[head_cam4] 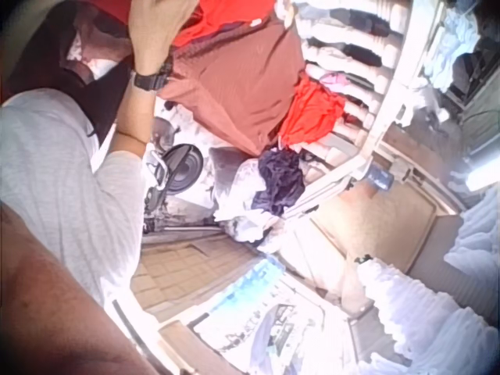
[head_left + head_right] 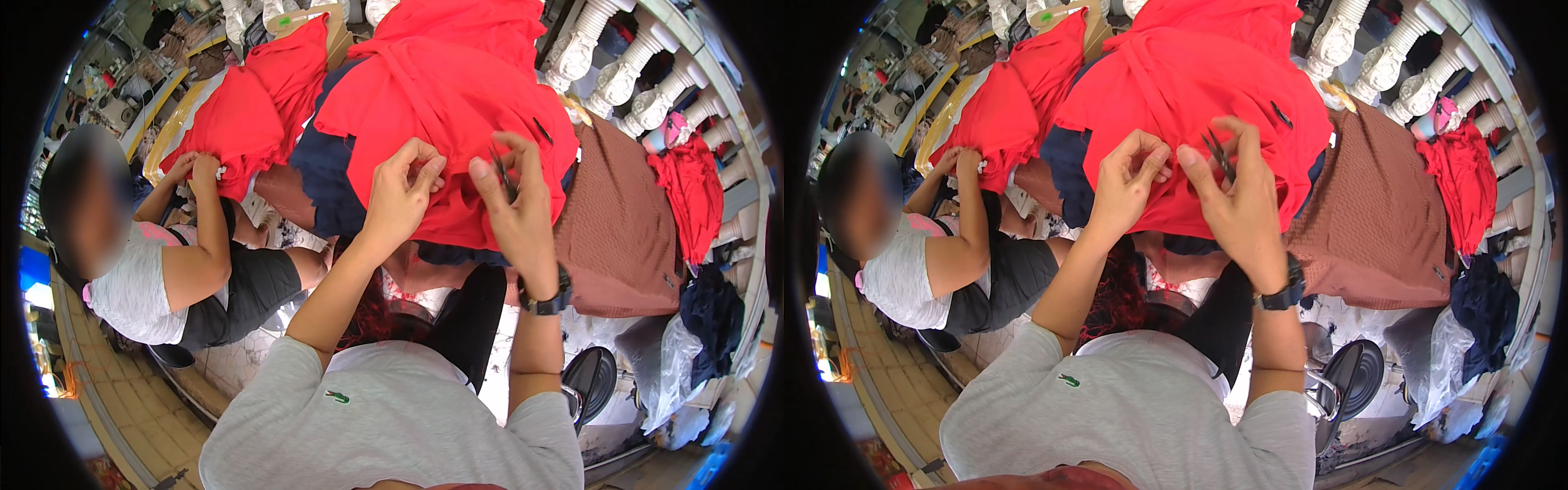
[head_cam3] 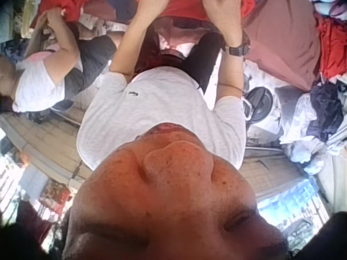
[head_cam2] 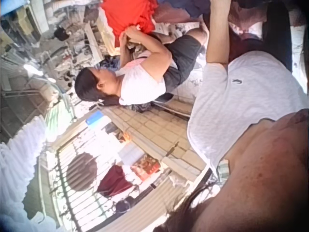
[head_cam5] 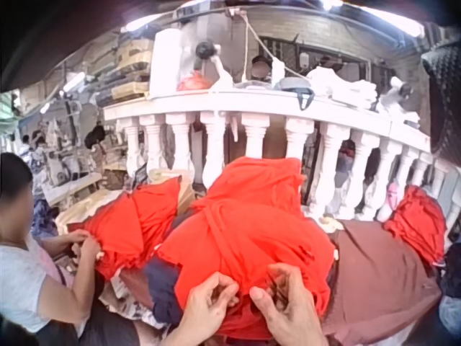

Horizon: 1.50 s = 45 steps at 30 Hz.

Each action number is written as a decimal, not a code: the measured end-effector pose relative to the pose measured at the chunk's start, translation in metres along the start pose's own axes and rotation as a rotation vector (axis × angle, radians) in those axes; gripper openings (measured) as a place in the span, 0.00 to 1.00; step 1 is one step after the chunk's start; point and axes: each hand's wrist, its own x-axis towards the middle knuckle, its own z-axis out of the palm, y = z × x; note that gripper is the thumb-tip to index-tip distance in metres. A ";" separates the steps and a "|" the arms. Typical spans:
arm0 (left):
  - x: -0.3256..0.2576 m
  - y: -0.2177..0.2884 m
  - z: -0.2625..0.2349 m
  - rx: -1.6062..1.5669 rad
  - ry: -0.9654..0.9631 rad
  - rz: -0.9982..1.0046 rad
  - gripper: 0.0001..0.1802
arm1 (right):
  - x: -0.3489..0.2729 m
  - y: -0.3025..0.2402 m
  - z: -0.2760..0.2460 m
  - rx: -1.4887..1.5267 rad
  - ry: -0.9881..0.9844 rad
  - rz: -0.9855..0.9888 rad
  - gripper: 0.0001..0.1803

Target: The person uses small scissors to trim loose threads and tags from red garments. They handle the fabric with both hands, turning and adjusting the items to access different areas while seated on the floor.

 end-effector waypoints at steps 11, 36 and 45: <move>0.003 0.000 -0.003 -0.165 -0.072 -0.064 0.09 | 0.051 0.007 -0.026 -0.450 -0.445 -0.476 0.08; -0.003 -0.001 0.004 -0.142 -0.006 -0.045 0.06 | 0.006 0.012 -0.017 -0.097 -0.206 0.104 0.13; -0.007 -0.008 0.016 0.015 0.115 0.019 0.06 | -0.007 0.046 0.020 0.452 0.057 0.338 0.08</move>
